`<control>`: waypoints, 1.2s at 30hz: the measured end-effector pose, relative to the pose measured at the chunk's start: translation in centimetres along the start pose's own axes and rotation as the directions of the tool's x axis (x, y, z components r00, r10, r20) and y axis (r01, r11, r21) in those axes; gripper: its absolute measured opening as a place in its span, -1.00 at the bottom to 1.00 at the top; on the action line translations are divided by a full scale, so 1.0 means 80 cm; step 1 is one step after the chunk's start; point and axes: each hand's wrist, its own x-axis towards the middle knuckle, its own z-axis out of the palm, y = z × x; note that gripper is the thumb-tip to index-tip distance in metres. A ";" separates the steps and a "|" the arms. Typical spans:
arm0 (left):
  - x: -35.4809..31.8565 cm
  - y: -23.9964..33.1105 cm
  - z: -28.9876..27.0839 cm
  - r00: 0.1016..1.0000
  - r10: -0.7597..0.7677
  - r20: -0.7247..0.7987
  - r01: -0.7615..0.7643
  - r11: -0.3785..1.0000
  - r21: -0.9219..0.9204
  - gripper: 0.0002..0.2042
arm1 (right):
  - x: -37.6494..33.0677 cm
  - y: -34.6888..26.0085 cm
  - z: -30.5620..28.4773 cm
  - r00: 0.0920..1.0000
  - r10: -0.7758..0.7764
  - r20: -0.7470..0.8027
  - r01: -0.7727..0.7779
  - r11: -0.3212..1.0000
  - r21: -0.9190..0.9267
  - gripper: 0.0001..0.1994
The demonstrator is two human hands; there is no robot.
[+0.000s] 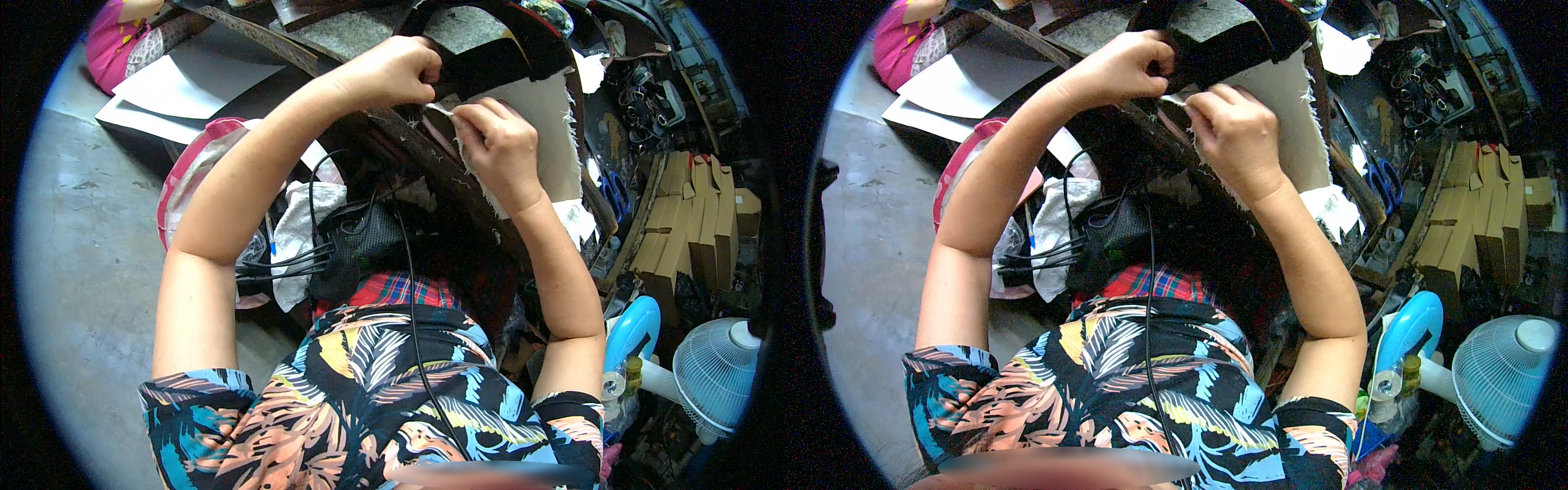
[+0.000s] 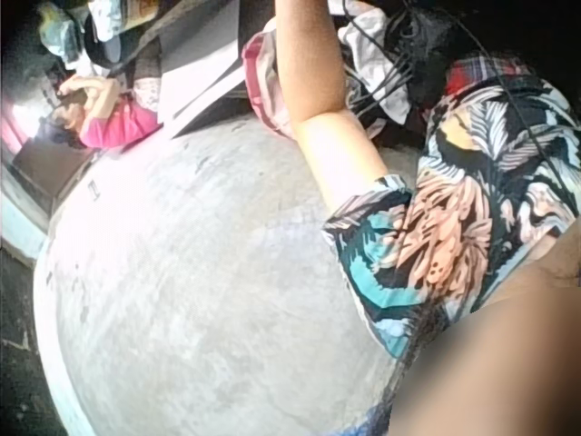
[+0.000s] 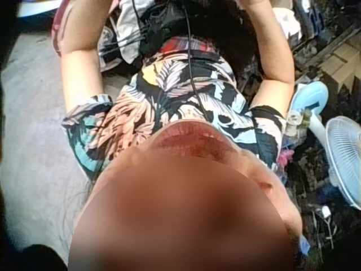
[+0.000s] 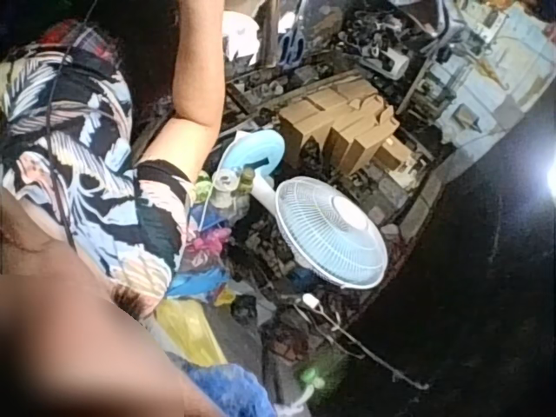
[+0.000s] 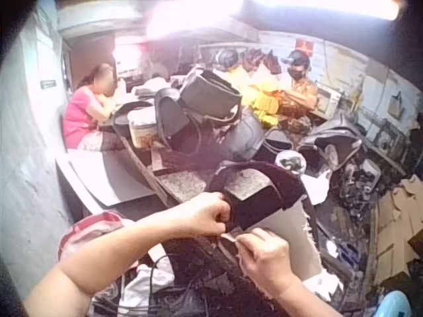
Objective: The person inserts white fabric into the opening of a black shoe, presses it into place, and trims excess fabric with scissors. The person repeats this process on multiple shoes, adjusting and cutting the fabric to fit the shoe interior.
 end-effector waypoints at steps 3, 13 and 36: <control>0.002 -0.013 -0.002 0.999 -0.035 0.016 0.036 0.997 -0.073 -0.80 | -0.002 0.006 -0.002 0.972 0.232 0.022 -0.227 0.922 0.314 -0.89; -0.002 -0.009 0.003 0.999 0.044 0.004 -0.044 0.998 -0.038 -0.79 | -0.004 0.001 0.005 0.989 -0.134 -0.065 0.139 0.988 0.073 -0.85; 0.008 0.013 -0.002 0.993 0.119 0.017 -0.120 0.985 0.123 -0.81 | -0.001 -0.012 0.003 0.970 -0.228 0.087 0.216 0.969 0.122 -0.83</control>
